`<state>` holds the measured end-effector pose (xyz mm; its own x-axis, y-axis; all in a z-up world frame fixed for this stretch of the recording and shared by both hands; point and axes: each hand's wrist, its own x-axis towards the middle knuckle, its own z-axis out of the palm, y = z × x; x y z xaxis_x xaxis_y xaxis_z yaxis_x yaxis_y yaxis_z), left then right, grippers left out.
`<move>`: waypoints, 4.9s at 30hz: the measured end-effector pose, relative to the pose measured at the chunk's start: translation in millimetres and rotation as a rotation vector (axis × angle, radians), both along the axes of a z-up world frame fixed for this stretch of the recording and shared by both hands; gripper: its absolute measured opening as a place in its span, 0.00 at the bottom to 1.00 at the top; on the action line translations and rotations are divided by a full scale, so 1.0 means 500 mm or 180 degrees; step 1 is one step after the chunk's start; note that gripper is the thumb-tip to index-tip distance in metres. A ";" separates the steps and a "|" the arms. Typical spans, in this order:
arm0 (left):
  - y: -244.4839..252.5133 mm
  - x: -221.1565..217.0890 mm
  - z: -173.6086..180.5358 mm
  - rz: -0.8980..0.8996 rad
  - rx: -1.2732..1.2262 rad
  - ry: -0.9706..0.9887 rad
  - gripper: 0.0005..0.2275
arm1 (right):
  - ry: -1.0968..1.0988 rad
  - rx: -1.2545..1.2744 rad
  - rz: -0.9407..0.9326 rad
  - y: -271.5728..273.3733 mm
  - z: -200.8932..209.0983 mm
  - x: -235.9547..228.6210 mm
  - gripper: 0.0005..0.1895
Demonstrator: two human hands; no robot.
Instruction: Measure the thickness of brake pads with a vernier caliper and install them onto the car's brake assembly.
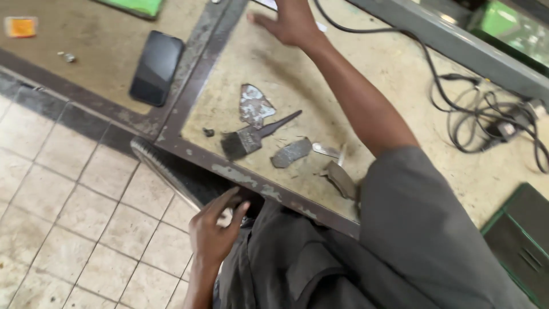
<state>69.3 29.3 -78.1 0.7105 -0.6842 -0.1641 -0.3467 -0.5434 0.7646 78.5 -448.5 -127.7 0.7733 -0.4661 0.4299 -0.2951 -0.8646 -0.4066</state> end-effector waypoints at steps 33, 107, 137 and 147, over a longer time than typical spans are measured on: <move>-0.187 -0.065 -0.093 -0.0679 -0.2124 0.2956 0.32 | -0.0531 0.4759 -0.1006 0.493 0.104 -0.448 0.34; 0.828 0.666 -0.244 0.1836 -0.3548 0.3431 0.21 | 0.0692 0.1853 0.2848 1.509 -0.100 0.585 0.29; 0.927 1.162 -0.223 0.2129 -0.1923 0.2085 0.11 | -0.1311 0.1830 -0.1298 0.804 0.086 0.976 0.09; 0.888 1.149 -0.049 0.0588 -0.2305 0.0386 0.17 | 0.0133 0.6190 0.0543 1.431 -0.007 0.956 0.13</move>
<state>643.6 473.3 -102.5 0.8298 -0.5223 0.1966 -0.1893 0.0679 0.9796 556.6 266.9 -131.1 0.8487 -0.1376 -0.5107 -0.3037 0.6638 -0.6835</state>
